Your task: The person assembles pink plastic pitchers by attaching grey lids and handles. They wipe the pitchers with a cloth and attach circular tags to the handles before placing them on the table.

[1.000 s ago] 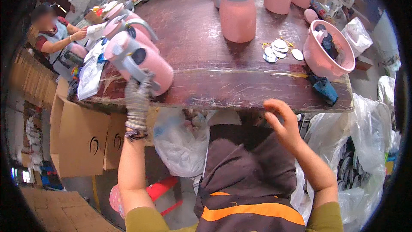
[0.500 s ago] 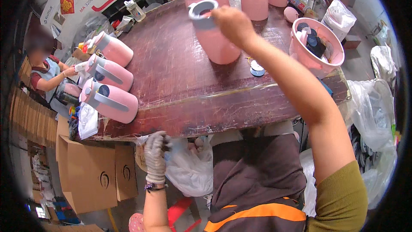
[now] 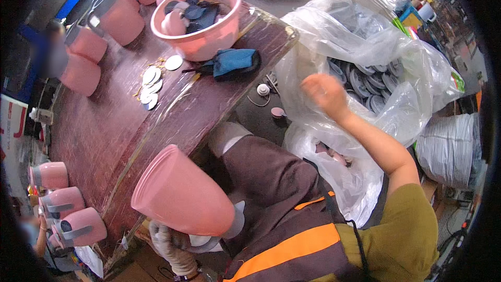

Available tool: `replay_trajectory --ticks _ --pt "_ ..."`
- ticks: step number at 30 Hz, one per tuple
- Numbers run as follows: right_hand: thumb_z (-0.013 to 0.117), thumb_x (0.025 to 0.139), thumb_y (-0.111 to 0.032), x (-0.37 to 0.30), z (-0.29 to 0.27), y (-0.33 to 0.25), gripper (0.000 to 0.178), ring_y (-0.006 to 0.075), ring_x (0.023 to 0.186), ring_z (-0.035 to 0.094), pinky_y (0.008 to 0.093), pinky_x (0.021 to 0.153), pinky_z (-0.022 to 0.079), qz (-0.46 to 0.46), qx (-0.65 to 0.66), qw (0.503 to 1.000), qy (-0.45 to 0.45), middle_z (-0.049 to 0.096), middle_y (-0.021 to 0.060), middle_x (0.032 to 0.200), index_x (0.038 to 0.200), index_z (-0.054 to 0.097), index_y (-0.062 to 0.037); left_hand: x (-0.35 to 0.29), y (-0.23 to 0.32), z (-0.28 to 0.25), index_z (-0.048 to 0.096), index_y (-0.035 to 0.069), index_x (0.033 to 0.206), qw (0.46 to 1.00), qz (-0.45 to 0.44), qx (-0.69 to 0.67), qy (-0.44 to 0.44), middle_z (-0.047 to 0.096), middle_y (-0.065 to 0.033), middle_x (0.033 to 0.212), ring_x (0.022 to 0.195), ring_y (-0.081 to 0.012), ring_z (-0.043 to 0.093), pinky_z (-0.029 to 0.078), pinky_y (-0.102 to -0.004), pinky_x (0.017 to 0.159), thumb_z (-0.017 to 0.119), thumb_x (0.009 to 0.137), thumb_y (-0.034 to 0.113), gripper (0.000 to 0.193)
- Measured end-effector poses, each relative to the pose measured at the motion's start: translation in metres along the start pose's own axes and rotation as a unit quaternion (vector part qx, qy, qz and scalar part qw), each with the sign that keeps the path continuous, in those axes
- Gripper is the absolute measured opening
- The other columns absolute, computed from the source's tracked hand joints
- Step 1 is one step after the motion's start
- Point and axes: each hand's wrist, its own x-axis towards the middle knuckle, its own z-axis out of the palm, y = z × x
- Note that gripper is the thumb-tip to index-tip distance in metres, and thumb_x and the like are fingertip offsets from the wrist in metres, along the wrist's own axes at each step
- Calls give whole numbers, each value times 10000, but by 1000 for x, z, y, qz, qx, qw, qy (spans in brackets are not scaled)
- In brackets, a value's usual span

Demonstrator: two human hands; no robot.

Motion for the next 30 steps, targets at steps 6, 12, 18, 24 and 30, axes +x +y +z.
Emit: replay_trajectory --ticks 6,12,18,24,30 --pt "565 847 -280 -121 -6 238 394 347 1057 598 451 886 472 403 -230 883 -74 630 167 1130 1170 593 -56 -1 -19 62 520 84 779 990 -21 113 -80 455 30 518 395 -61 375 246 -220 373 630 891 251 230" --pt "557 868 -259 -173 -2 292 234 316 943 654 476 796 500 429 -382 800 -170 664 122 1043 1021 595 -87 -17 -13 85 527 71 782 970 -65 208 -109 498 11 545 428 -67 442 313 -211 397 650 879 243 232" --pt "566 896 -252 -101 -24 195 185 297 832 646 424 728 484 347 -196 916 -53 675 117 929 938 628 -83 -26 -16 93 551 51 780 958 -75 260 -100 506 5 567 444 -72 419 292 -219 412 587 878 158 150" --pt "664 808 -118 -38 -49 -43 162 288 814 619 367 748 478 110 105 987 -57 651 111 884 945 639 -36 -36 -16 113 619 32 809 893 -45 384 -231 574 5 674 618 -68 509 421 -236 564 670 843 170 151" --pt "729 723 -114 -27 -28 -143 194 206 778 629 347 723 483 -205 225 945 -121 634 46 857 888 634 -75 -44 -22 85 625 38 822 902 8 375 -215 583 -19 670 626 -68 525 446 -247 581 679 836 167 141"
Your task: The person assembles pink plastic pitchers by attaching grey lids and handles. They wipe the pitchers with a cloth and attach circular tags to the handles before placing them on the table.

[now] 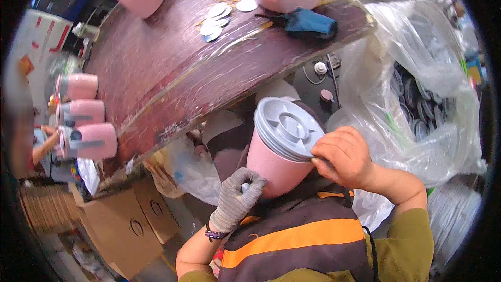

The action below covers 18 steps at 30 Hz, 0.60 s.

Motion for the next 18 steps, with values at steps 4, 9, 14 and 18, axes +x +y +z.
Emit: replay_trajectory --ticks 4,9,14,18 --pt "738 707 -94 6 0 3 203 199 755 634 329 691 488 -73 -6 995 -66 637 35 838 878 631 -73 -9 -18 -8 626 41 821 995 -39 -92 7 583 -19 666 622 -68 530 451 -250 580 681 831 160 132" --pt "729 746 -117 18 9 -1 149 243 705 624 354 641 477 -9 36 993 -114 635 60 806 853 633 -77 -11 -29 -1 629 76 887 996 65 -45 28 619 -100 683 599 -198 620 482 -323 577 697 820 200 157" --pt "704 785 -142 42 2 -9 87 304 862 620 400 728 477 157 169 937 -263 642 102 975 854 666 -105 -11 -11 3 640 89 956 987 128 26 -90 589 -69 661 563 -164 581 457 -289 540 701 791 138 183" --pt "695 736 -113 43 7 10 227 398 1263 422 466 997 383 18 229 929 -290 442 165 1379 957 697 -162 1 -44 -34 621 53 958 996 51 46 61 639 -150 850 758 -295 636 496 -360 663 645 762 100 203"
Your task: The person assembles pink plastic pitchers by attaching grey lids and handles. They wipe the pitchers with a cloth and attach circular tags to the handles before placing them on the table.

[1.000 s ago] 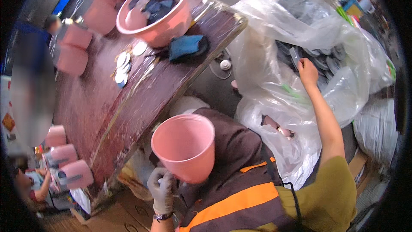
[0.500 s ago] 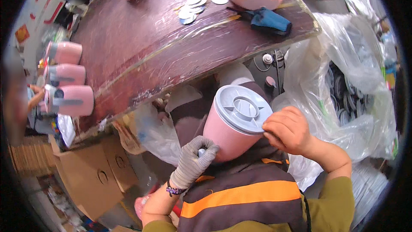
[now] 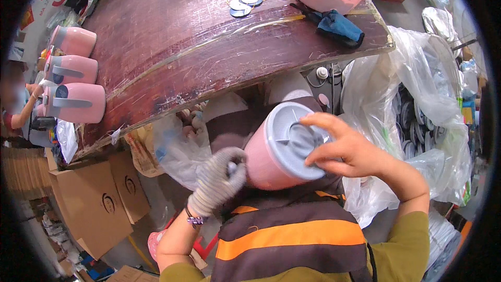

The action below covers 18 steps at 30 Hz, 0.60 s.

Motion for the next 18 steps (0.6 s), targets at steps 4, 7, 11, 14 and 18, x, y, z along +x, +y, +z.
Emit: replay_trajectory --ticks 4,7,11,14,18 --pt "695 690 -138 8 7 -21 398 368 1217 468 471 938 433 -100 -8 991 -89 447 135 1376 1077 642 -220 4 -43 -10 618 42 1013 990 -86 -99 -53 641 -89 884 837 -223 626 504 -342 753 664 763 163 282" --pt "684 732 -208 7 18 -28 438 309 1154 511 396 857 473 -142 -37 987 -72 503 112 1301 1160 593 -190 -7 -80 -14 636 29 1045 917 -259 -281 -114 663 -94 888 798 -232 646 526 -313 717 622 848 353 380" --pt "669 724 -298 7 30 -32 436 248 1083 544 347 768 481 -211 -105 972 -23 556 70 1190 1137 586 -182 -9 -84 -24 659 37 970 685 -551 -395 -267 655 -104 712 531 -200 609 472 -289 447 585 860 481 463" --pt "678 705 -309 6 30 -32 366 239 986 582 344 717 491 -195 -138 971 35 570 62 1117 1037 603 -173 -41 -86 -9 601 25 1007 582 -551 -547 -242 626 -106 805 680 -194 600 480 -288 551 652 829 334 360" --pt "589 847 -278 -4 35 11 212 239 785 637 337 623 506 166 -23 966 198 624 106 859 995 639 -135 -52 -26 0 522 36 977 830 -323 -453 38 590 -105 833 727 -207 604 522 -313 679 644 793 152 249"
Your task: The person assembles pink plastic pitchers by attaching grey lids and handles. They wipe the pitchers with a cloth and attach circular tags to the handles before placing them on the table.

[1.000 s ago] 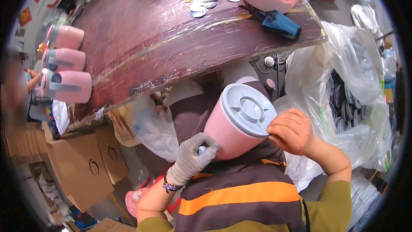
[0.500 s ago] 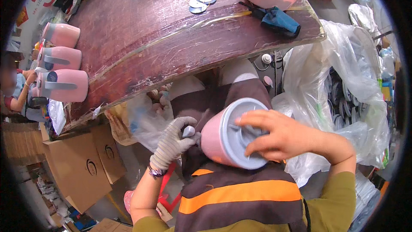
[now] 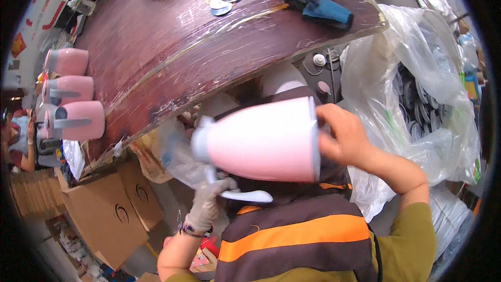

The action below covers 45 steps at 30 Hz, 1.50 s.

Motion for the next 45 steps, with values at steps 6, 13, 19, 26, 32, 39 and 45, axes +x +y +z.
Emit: replay_trajectory --ticks 6,13,19,26,32,39,45 --pt "492 954 -369 -37 -17 119 346 144 586 640 222 501 462 400 435 802 -83 675 65 741 885 619 -54 -20 54 12 524 16 1185 930 309 124 156 587 -80 1152 1043 -204 577 506 -349 871 634 714 -103 498" --pt "536 831 -250 -187 -14 274 332 269 720 696 366 658 549 482 -163 755 -413 714 128 830 992 683 1 -13 67 57 565 8 1035 927 180 327 47 621 -52 852 708 -120 597 499 -249 635 618 731 -6 309" --pt "608 764 -249 -243 64 317 509 346 1133 579 424 951 455 415 -367 826 -101 587 227 1220 1220 568 -27 -6 69 83 561 21 992 885 184 428 23 634 -50 826 674 -114 588 480 -240 591 618 739 46 261" --pt "636 734 -237 -203 -8 236 588 360 1204 519 416 1003 415 477 -109 867 -95 536 248 1284 1269 519 -23 -9 64 93 624 23 973 859 219 462 -31 645 -63 834 763 -147 614 486 -298 711 720 713 73 281" --pt "719 718 -59 -66 -51 36 649 346 1114 587 380 917 484 0 -113 973 202 576 188 1257 1319 476 -25 -10 70 122 612 34 998 813 268 502 -125 664 -87 785 699 -171 647 495 -305 640 763 742 153 320" --pt "804 699 -311 -23 -15 -9 592 406 1286 429 441 1046 358 -120 -31 992 20 427 255 1389 1152 538 -37 -16 41 104 598 37 1006 842 248 465 -118 647 -159 729 668 -341 659 501 -390 583 740 777 233 333" --pt "822 638 -353 10 -1 -23 763 424 1183 483 463 999 389 -137 -36 990 5 476 247 1287 1286 516 -94 -21 40 93 603 70 1046 824 262 466 -185 643 -165 756 713 -363 651 509 -418 632 707 773 215 326"
